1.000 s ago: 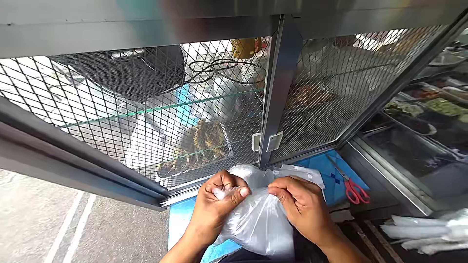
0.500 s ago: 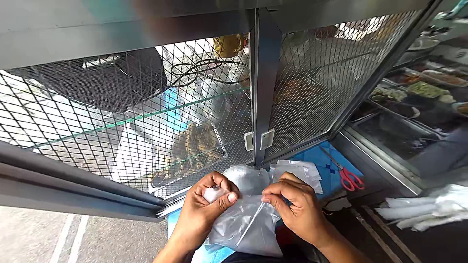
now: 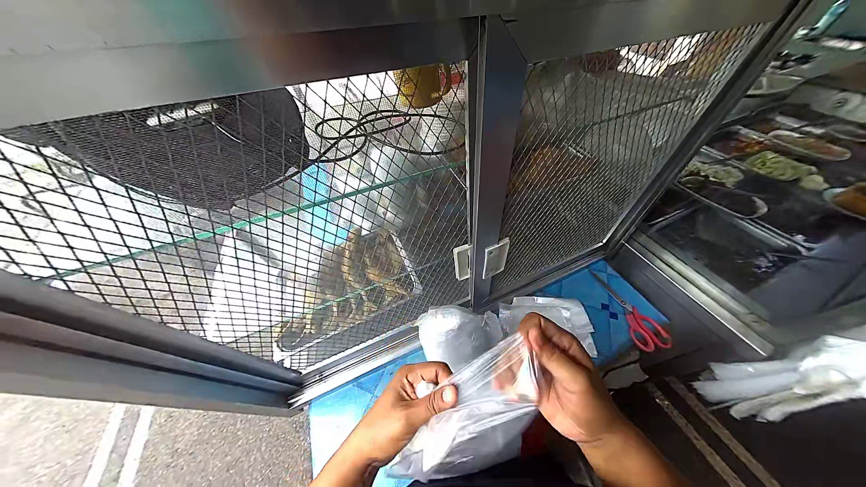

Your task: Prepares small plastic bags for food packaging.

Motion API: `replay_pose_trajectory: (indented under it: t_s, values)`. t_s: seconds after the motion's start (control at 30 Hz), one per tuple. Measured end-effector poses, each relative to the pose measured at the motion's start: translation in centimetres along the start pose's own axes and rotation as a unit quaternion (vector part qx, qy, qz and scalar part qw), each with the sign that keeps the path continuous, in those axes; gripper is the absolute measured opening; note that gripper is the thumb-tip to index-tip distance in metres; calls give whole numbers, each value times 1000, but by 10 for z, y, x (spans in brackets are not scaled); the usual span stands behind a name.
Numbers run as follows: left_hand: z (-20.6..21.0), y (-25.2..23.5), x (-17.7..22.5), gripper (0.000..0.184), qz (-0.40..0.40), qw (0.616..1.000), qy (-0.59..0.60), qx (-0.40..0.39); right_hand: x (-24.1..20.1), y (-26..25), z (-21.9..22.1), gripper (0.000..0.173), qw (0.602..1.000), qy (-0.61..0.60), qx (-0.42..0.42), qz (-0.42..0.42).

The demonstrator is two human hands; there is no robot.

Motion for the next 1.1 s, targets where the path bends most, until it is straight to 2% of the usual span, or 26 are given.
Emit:
replay_pose_trajectory:
  t_s: [0.1, 0.13, 0.2, 0.27, 0.37, 0.4, 0.47, 0.53, 0.63, 0.67, 0.73, 0.8, 0.9, 0.97, 1.03, 1.1]
  values:
    - [-3, 4, 0, 13, 9, 993, 120, 2, 6, 1, -1, 16, 976, -183, 65, 95]
    - [-5, 6, 4, 18, 22, 984, 177, 3, 8, -1, -3, 18, 969, -220, 57, 93]
    - [-10, 7, 18, 23, 41, 968, 247, 2, 8, -9, -9, 35, 974, -215, 37, 54]
    - [-17, 5, 30, 21, 36, 969, 234, 68, 7, -21, -13, 49, 989, -143, 30, 24]
    - [-34, -6, 29, 26, -6, 967, 91, 237, 16, -34, -15, 37, 994, 109, 31, -11]
    - [-39, -10, 25, 26, -20, 962, 50, 266, 23, -36, -18, 30, 977, 206, 27, -36]
    - [-48, -17, 11, 24, -58, 950, 3, 307, 38, -34, -25, 17, 917, 395, 5, -62]
    - [-56, -22, -14, 24, -89, 941, -23, 326, 55, -27, -32, 18, 861, 506, -24, -42]
    - [-62, -14, -64, 22, -96, 943, -16, 318, 81, -6, -49, 21, 824, 564, -32, 38]
    - [-62, -10, -83, 28, -137, 940, -37, 310, 91, 6, -56, 28, 815, 574, -29, 82]
    - [-64, -15, -115, 34, -230, 902, -120, 345, 121, 35, -75, 49, 772, 607, -52, 182]
    - [-63, -17, -143, 30, -287, 884, -177, 324, 147, 59, -89, 54, 752, 619, -66, 215]
    - [-71, -16, -153, 31, -334, 880, -215, 261, 154, 56, -97, 53, 730, 622, -101, 262]
    - [-84, -13, -152, 33, -338, 875, -153, 311, 150, 45, -104, 52, 711, 610, -158, 313]
    - [-97, -7, -141, 37, -273, 885, -88, 367, 139, 32, -111, 48, 731, 583, -195, 298]
    - [-102, -5, -110, 33, -197, 904, -96, 367, 115, 21, -105, 54, 785, 532, -204, 244]
Point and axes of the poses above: each hand's wrist, its own y-axis away from the middle knuckle, its own z-axis out of the palm, x = y × z, the point moved 4 cm from there along -y, towards the middle knuckle, and after that the axes turned 13 degrees about -z, right-handed, at the moved point
